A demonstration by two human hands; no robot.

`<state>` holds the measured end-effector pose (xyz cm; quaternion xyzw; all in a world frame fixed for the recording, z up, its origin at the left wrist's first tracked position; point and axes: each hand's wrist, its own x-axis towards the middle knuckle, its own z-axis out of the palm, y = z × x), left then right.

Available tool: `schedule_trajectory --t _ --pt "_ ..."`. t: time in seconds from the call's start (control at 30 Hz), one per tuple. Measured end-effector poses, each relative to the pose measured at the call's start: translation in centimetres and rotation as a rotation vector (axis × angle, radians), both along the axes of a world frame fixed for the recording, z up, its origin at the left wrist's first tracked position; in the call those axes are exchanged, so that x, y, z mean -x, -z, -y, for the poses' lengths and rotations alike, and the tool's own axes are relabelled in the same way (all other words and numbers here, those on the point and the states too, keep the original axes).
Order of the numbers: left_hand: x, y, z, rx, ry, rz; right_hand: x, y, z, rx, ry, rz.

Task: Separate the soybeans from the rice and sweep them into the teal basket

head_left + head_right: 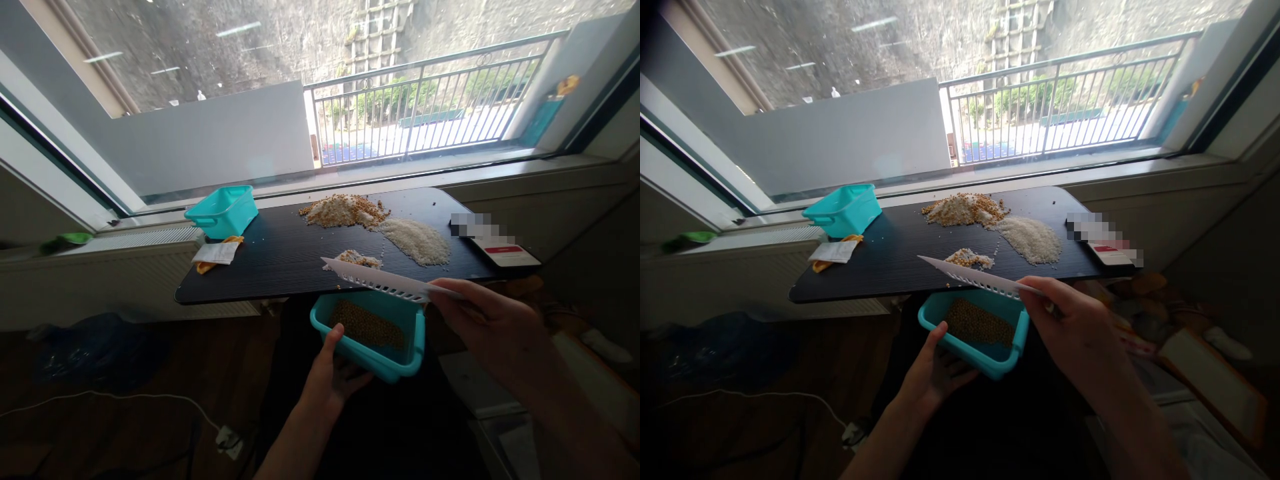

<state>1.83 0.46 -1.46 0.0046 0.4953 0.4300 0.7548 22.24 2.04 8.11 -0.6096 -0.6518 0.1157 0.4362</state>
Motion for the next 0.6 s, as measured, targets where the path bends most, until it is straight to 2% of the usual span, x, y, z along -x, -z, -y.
schedule_trajectory --t 0.4,0.6 --pt "0.2 0.1 -0.1 -0.005 0.002 0.003 0.1 -0.1 -0.2 0.021 0.032 0.034" --pt "0.3 -0.1 -0.1 -0.021 -0.002 -0.005 0.1 -0.5 -1.2 0.01 -0.011 0.07"
